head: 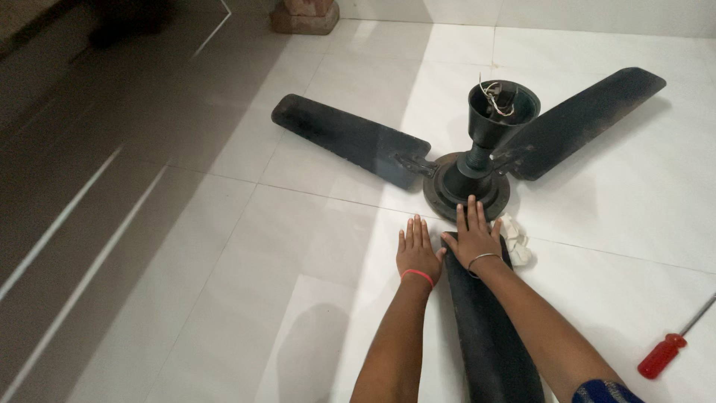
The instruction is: The person uses a red screwdriver to remove screws from the mounting brackets of a ceiling fan lying on the floor. They detach two fan blades from the central hub, placing the removed blades and screws on the tiled floor.
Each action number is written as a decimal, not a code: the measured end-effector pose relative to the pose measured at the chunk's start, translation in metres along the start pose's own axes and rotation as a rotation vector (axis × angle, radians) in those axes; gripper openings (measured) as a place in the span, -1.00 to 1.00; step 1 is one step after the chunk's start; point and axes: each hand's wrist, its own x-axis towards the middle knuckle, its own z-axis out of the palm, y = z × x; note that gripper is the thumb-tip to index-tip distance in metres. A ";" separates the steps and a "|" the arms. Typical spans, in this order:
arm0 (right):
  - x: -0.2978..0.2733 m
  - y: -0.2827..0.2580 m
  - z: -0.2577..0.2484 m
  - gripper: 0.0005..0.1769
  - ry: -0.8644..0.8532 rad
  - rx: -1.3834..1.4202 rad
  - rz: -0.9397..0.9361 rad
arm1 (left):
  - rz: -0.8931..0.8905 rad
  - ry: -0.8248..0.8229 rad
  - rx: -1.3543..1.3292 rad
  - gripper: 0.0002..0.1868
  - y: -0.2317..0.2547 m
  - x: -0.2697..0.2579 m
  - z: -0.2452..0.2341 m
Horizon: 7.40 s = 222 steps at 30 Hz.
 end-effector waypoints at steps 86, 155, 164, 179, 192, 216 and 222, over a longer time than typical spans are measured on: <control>0.006 -0.022 -0.015 0.00 -0.189 0.224 0.105 | -0.059 0.098 -0.217 -0.26 0.023 0.000 -0.014; -0.036 0.255 0.052 -0.62 0.068 0.464 0.267 | 0.130 0.096 -0.257 -0.04 0.068 -0.013 -0.040; -0.107 0.314 0.110 -0.29 -0.123 0.335 1.004 | 0.135 -0.003 -0.193 0.11 0.103 -0.043 -0.024; -0.068 0.200 0.016 -0.62 0.226 1.188 0.745 | 0.016 -0.185 -0.124 0.45 0.088 -0.039 -0.050; -0.026 0.135 -0.159 -0.43 -0.593 0.231 0.021 | -0.032 -0.323 -0.097 0.59 0.084 -0.040 -0.073; 0.021 0.093 -0.232 -0.59 -0.137 -0.139 -0.335 | -0.295 -0.212 -0.160 0.51 0.102 -0.056 -0.063; 0.018 0.083 -0.240 -0.60 -0.138 -0.223 -0.356 | -0.273 -0.236 -0.165 0.52 0.097 -0.059 -0.068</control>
